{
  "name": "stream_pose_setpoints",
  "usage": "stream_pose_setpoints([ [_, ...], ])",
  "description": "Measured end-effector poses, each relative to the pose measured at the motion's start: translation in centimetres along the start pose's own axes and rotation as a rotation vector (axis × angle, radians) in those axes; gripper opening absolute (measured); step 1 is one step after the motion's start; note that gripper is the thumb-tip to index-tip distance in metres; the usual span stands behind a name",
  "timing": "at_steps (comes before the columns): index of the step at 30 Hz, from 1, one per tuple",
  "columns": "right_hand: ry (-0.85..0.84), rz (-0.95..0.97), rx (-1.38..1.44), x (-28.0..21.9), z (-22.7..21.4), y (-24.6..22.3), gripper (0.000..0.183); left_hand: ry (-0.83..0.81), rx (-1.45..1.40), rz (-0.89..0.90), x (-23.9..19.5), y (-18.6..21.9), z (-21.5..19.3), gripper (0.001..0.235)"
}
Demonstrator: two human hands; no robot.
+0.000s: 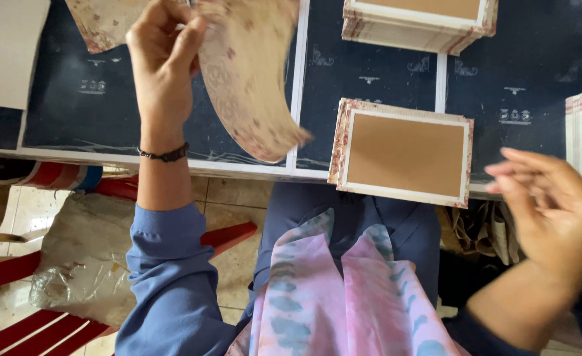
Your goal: Organizing and stacking printed cards on a work table in a print shop.
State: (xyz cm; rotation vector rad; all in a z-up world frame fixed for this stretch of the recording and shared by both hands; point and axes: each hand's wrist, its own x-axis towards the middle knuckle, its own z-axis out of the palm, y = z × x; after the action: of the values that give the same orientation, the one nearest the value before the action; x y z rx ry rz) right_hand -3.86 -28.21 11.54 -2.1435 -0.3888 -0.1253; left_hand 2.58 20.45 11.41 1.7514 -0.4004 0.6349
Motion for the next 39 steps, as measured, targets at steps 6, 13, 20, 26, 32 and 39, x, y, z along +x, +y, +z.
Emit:
stream_pose_setpoints([
  [6, 0.082, -0.296, 0.097, 3.7, 4.7, -4.4, 0.019, -0.025, -0.255, -0.242, 0.0, 3.4, 4.5, 0.021],
  [13, 0.202, -0.325, 0.015, 4.3, 6.8, -4.9, 0.018, 0.056, -0.54, -0.361, -2.4, 3.6, 9.9, 0.016],
  [20, 0.184, -0.433, -0.245, 4.1, 5.8, -3.2, 0.02, -0.151, -0.578, -0.485, -2.9, 1.7, 13.0, 0.014],
  [26, 0.082, -0.391, -0.303, 3.6, 5.1, -1.7, 0.016, -0.26, -0.63, -0.549, -2.5, 0.6, 14.3, 0.015],
  [32, 0.09, 0.02, -0.005, 1.2, 3.5, 1.0, 0.012, -0.293, -0.446, -0.415, -2.9, 0.9, 12.5, 0.04],
  [39, 0.326, 0.194, 0.183, -1.2, 2.9, 4.4, 0.004, -0.167, -0.051, -0.515, -9.5, 0.6, 13.4, 0.063],
])
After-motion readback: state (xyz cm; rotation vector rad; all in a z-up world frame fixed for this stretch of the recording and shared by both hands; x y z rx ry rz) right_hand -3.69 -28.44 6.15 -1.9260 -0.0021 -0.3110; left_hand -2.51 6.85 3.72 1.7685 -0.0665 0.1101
